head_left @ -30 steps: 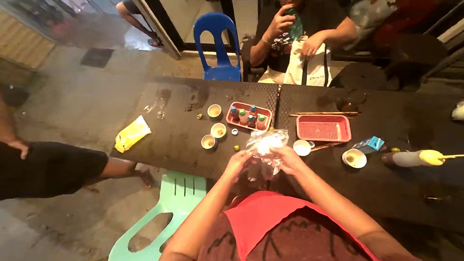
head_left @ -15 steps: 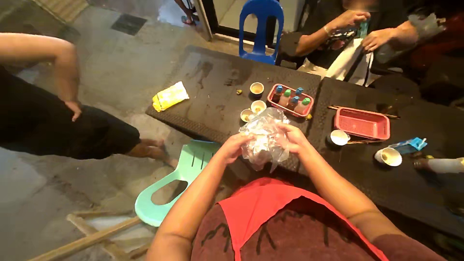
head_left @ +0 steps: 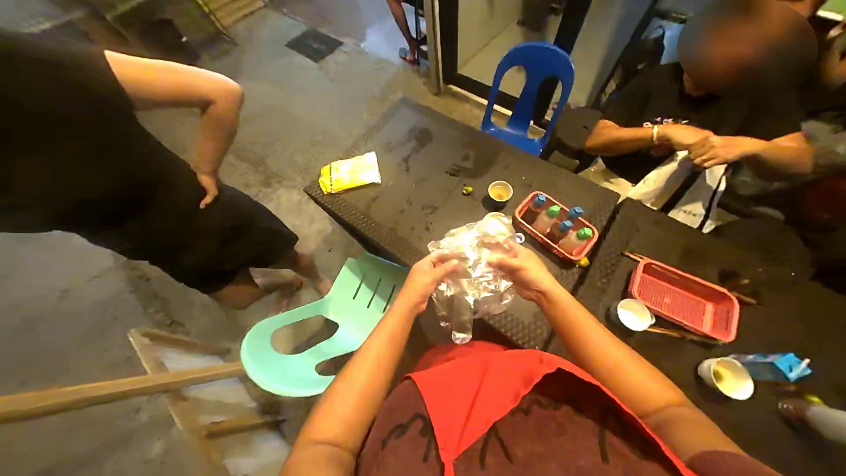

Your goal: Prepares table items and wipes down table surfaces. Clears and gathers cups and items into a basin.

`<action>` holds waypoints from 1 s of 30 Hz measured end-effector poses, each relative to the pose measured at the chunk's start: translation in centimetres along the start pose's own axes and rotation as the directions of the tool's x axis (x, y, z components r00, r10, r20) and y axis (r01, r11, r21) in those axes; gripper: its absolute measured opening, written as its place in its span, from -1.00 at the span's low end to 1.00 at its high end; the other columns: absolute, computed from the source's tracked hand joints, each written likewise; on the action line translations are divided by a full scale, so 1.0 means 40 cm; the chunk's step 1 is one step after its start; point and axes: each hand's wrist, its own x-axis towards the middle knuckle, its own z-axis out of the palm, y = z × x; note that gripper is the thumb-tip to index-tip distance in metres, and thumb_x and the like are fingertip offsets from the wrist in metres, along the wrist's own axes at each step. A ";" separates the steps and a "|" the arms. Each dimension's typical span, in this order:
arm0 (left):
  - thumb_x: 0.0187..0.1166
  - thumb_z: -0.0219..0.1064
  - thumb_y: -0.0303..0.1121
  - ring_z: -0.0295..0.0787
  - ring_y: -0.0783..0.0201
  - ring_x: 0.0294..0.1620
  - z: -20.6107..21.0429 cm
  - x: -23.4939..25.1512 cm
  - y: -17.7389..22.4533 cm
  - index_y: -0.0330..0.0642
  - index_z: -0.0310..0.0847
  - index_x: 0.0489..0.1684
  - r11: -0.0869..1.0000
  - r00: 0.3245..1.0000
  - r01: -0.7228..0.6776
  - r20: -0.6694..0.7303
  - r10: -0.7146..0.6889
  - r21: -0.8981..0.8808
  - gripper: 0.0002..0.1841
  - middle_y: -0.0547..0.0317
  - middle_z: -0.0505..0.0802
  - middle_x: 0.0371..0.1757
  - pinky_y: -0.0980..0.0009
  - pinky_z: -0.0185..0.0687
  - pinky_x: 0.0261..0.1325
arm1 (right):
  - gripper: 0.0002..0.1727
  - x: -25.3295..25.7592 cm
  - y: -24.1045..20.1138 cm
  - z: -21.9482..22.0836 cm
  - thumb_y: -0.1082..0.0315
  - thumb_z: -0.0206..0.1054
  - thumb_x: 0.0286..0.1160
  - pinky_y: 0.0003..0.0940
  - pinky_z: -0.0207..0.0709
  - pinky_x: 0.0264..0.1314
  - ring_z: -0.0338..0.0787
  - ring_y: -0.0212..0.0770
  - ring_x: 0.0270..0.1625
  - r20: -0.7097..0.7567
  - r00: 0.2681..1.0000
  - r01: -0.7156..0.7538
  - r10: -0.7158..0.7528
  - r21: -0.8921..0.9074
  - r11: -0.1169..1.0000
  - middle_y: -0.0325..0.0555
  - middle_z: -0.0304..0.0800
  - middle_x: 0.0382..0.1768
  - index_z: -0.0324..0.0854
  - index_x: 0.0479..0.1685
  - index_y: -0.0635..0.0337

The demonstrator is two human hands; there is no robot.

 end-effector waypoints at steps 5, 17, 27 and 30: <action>0.61 0.36 -0.46 0.79 0.29 -0.04 0.030 0.029 -0.032 -0.38 0.58 0.32 0.999 0.997 -0.013 -0.073 0.017 0.050 -0.65 -0.03 0.84 0.05 0.31 0.72 0.14 | -0.32 0.046 0.035 -0.066 0.36 0.30 0.66 -0.18 0.74 0.22 0.80 -0.15 0.19 0.200 0.973 -0.075 0.118 -0.211 0.975 0.12 0.65 0.35 0.13 0.75 0.21; 0.69 0.13 -0.35 0.63 0.16 0.50 -0.214 0.163 0.007 -0.32 0.42 0.62 0.951 0.976 -0.209 0.103 0.190 0.228 -0.50 -0.09 0.62 0.58 0.23 0.55 0.54 | -0.75 0.198 0.049 -0.036 0.60 0.06 0.42 -0.33 0.66 0.13 0.76 -0.35 -0.06 0.128 0.968 0.247 -0.216 -0.321 0.914 -0.12 0.82 -0.19 0.68 -0.43 0.34; 0.59 0.42 -0.40 0.74 0.08 -0.01 -0.326 0.441 0.142 -0.52 0.67 0.05 0.820 0.740 -0.195 0.629 -0.237 0.538 -0.71 -0.20 0.82 -0.04 0.03 0.60 0.23 | -0.42 0.428 -0.078 0.134 0.30 0.29 0.51 -0.31 0.65 0.34 0.79 -0.32 0.18 0.395 0.906 0.299 -0.153 -0.340 0.892 -0.04 0.81 0.19 0.45 0.50 0.45; 0.55 0.33 -0.50 0.74 0.40 -0.05 -0.402 0.469 0.142 -0.45 0.59 0.17 0.976 0.894 0.060 0.423 -0.146 0.210 -0.71 0.05 0.82 -0.02 0.33 0.69 0.18 | 0.39 0.496 -0.044 0.114 -0.10 0.66 0.01 -0.01 0.64 0.40 0.63 -0.05 0.53 0.411 0.903 0.032 -0.124 0.223 0.974 -0.08 0.40 0.70 -0.31 0.89 -0.06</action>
